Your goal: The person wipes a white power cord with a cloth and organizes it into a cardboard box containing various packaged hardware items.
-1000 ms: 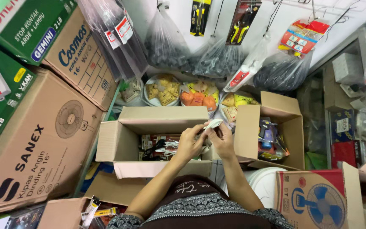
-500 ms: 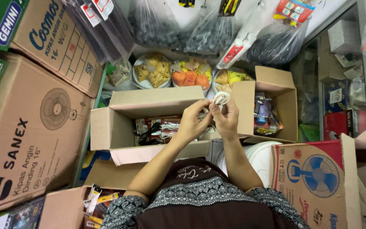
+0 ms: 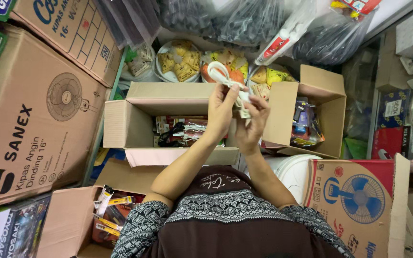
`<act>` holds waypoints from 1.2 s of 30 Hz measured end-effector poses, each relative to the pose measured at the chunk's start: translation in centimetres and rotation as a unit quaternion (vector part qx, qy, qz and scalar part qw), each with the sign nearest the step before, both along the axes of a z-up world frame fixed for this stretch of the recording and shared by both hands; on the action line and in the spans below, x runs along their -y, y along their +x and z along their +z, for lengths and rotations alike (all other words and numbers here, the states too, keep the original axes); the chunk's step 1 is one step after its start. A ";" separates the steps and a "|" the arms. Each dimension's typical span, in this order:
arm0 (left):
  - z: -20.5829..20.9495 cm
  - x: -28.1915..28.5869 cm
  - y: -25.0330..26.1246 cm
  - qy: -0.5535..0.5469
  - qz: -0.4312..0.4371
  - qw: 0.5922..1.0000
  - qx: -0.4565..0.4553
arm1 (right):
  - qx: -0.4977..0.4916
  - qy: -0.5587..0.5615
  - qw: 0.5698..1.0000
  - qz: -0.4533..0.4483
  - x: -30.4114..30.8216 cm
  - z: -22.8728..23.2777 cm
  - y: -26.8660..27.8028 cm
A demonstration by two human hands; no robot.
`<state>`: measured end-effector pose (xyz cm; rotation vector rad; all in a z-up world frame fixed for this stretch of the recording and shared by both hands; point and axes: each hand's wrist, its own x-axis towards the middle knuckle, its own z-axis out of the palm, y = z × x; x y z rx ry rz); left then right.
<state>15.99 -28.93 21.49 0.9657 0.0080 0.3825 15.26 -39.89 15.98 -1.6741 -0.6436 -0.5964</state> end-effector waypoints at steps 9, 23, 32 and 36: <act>-0.6 -3.2 1.0 -0.023 -0.019 1.000 -0.004 | -0.102 0.437 0.888 0.102 3.1 1.4 3.3; -5.2 2.4 -0.4 -0.105 -0.003 0.994 -0.028 | 0.048 -0.065 0.996 -0.040 -0.8 3.6 2.4; -1.5 1.0 -1.8 -0.043 0.008 0.999 -0.011 | -0.252 0.388 0.880 0.106 1.5 -0.1 4.4; -1.1 -0.4 -2.8 0.228 0.027 0.972 -0.051 | -0.160 0.434 0.882 0.092 2.6 4.7 3.4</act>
